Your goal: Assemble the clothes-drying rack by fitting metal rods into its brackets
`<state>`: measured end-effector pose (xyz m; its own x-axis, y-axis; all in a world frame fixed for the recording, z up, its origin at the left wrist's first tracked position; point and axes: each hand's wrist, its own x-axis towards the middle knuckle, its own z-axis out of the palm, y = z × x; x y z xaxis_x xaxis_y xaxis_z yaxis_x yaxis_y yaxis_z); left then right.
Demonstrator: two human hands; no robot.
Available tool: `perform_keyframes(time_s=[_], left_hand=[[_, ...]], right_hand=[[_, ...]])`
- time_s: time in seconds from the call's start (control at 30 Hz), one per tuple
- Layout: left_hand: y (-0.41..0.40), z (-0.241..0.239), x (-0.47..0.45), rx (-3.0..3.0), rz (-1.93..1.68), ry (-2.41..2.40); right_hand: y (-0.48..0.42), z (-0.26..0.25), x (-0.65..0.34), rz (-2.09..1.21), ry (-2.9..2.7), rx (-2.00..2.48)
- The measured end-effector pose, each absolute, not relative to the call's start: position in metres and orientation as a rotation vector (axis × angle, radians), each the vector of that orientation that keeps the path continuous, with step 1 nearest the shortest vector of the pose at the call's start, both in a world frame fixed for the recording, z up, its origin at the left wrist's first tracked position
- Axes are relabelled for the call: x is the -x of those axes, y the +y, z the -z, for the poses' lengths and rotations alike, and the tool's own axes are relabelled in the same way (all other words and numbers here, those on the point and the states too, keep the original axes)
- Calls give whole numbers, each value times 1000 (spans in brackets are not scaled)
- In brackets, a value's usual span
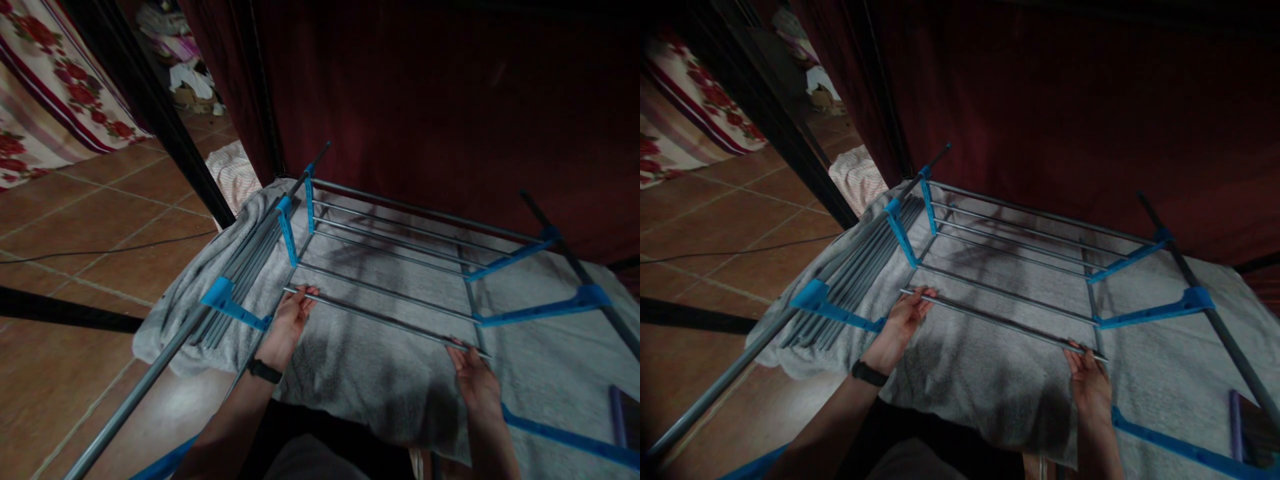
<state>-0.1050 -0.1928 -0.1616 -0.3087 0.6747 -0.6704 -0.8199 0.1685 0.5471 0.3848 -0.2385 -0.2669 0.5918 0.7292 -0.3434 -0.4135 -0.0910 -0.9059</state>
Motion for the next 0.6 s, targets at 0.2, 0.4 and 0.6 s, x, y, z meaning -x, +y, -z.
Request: perform_keyframes(time_s=[0.2,0.4,0.6], left_hand=[[-191,164,94,226,-1513,1164],[-194,169,94,228,-1561,1175],[-198,169,97,189,-1559,1182]], right_hand=[[-237,260,-378,-974,-302,1343],[-234,254,-373,-984,-258,1337],[-232,238,-361,-1000,-149,1327]])
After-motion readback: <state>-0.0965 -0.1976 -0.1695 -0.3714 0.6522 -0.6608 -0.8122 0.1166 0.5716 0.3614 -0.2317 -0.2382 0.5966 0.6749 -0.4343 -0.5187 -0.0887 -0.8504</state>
